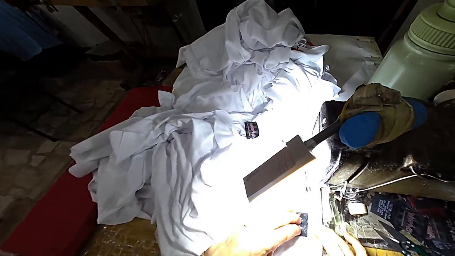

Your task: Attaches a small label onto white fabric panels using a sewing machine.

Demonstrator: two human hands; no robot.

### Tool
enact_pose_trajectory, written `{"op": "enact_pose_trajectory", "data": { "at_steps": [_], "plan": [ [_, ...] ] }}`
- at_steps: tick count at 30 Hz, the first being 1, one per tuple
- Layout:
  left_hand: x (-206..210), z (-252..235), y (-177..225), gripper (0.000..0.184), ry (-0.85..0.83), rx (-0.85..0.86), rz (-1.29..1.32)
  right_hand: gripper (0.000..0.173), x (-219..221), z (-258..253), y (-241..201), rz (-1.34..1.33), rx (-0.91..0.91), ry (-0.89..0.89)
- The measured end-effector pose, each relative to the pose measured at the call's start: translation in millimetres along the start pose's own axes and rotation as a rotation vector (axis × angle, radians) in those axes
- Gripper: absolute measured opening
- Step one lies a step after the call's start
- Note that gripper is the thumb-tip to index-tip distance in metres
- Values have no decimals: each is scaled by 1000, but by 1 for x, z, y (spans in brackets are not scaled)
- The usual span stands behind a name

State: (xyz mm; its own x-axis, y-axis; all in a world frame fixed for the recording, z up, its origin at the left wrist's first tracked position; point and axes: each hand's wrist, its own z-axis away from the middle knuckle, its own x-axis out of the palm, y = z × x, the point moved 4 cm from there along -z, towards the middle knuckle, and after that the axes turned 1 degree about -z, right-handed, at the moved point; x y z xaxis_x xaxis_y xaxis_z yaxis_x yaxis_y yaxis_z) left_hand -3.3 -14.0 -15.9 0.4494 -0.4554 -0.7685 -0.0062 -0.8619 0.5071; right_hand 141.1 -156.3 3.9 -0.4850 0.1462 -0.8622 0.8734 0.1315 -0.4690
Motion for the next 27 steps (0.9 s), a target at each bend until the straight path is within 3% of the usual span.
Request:
{"op": "enact_pose_trajectory", "data": {
  "at_steps": [4,16,27],
  "plan": [
    [1,0,-2,31,-10,22,-15,21,-3,6,-1,22,8,69],
    [3,-5,-2,40,-72,46,-63,20,-6,1,-18,62,-33,9],
    [0,-18,-13,45,-128,72,-88,21,-2,-10,-4,70,-55,10]
  ]
}}
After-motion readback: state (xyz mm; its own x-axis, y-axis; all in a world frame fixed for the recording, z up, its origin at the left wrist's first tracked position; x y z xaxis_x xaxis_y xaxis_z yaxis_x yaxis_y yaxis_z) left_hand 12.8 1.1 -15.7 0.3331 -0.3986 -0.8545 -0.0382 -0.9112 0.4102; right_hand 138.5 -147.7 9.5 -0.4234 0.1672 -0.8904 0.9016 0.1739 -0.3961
